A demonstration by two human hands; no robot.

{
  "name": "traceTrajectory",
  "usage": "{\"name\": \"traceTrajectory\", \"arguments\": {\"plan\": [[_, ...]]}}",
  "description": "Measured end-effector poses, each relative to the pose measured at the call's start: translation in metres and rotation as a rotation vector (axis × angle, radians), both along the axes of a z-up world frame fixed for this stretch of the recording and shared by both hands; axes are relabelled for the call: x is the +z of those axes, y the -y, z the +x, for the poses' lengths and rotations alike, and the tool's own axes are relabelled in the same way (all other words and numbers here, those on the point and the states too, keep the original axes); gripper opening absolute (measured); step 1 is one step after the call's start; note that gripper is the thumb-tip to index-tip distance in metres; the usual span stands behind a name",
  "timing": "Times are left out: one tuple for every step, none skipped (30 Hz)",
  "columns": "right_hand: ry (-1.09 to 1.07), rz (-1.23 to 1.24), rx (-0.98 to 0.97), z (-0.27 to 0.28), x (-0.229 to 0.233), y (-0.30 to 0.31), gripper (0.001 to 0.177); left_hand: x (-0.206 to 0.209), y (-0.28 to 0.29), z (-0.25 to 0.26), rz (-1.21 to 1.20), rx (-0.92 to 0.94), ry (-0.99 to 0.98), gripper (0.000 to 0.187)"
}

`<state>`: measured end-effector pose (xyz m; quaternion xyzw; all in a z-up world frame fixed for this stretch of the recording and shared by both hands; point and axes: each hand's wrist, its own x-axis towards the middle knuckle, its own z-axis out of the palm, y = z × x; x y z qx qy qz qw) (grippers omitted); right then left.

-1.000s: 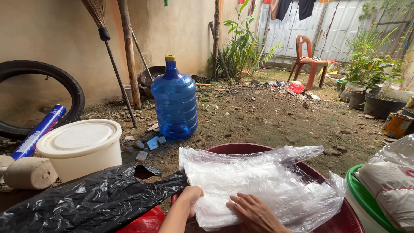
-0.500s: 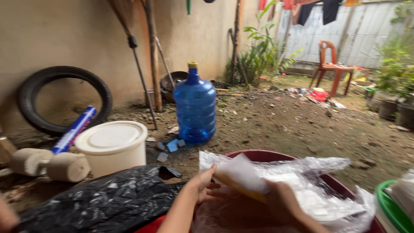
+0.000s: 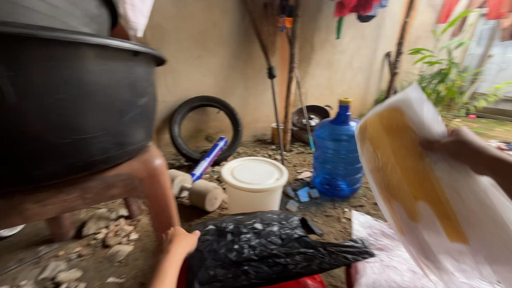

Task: The person sits in a backyard and packs white items into clear plastic bags, then places them into a black plastic bag. The person handles the bags by hand, folding and arranging the contents.

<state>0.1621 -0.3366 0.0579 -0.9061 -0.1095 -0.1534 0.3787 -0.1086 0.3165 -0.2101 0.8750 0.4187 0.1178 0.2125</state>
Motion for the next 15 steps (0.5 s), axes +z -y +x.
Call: {"name": "traceTrajectory", "arguments": {"plan": [[0.004, 0.038, 0.021, 0.0, 0.014, -0.021, 0.037, -0.009, -0.008, -0.006, -0.097, 0.009, -0.004, 0.076], [0.01, 0.074, 0.038, -0.002, 0.026, -0.041, 0.037, -0.016, -0.007, -0.006, -0.198, 0.015, -0.003, 0.079], [0.087, 0.003, -0.003, -0.003, 0.032, -0.066, 0.038, -0.017, -0.01, -0.004, -0.325, 0.03, -0.102, 0.079], [0.144, -0.037, -0.023, -0.004, 0.038, -0.088, 0.034, -0.017, -0.01, -0.002, -0.455, 0.042, -0.199, 0.079], [0.204, -0.08, -0.015, -0.006, 0.035, -0.113, 0.031, -0.02, -0.008, -0.004, -0.52, 0.053, -0.152, 0.075], [0.266, -0.128, -0.016, -0.008, 0.029, -0.138, 0.028, -0.026, -0.003, -0.008, -0.582, 0.063, -0.105, 0.072], [0.32, -0.17, 0.003, -0.011, 0.018, -0.163, 0.026, -0.029, -0.003, -0.013, -0.642, 0.072, -0.058, 0.069], [0.365, -0.218, 0.041, -0.017, 0.002, -0.187, 0.025, -0.034, -0.001, -0.016, -0.717, 0.046, 0.072, 0.063], [0.409, -0.262, 0.08, -0.024, -0.017, -0.213, 0.024, -0.04, 0.005, -0.018, -0.789, 0.019, 0.204, 0.057], [0.457, -0.303, 0.132, -0.035, -0.04, -0.239, 0.024, -0.044, 0.006, -0.022, -0.855, -0.007, 0.336, 0.053], [0.509, -0.345, 0.2, -0.049, -0.065, -0.266, 0.025, -0.046, 0.004, -0.025, -0.905, -0.032, 0.357, 0.045], [0.574, -0.384, 0.272, -0.065, -0.09, -0.296, 0.027, -0.047, 0.006, -0.027, -0.953, -0.058, 0.378, 0.039], [0.652, -0.418, 0.341, -0.084, -0.112, -0.326, 0.03, -0.048, 0.006, -0.029, -1.001, -0.085, 0.4, 0.035], [0.668, -0.474, 0.407, -0.106, -0.137, -0.351, 0.033, -0.048, 0.007, -0.033, -1.161, -0.152, 0.451, 0.038], [0.657, -0.524, 0.451, -0.127, -0.156, -0.37, 0.036, -0.047, 0.009, -0.036, -1.319, -0.22, 0.503, 0.043]]}}
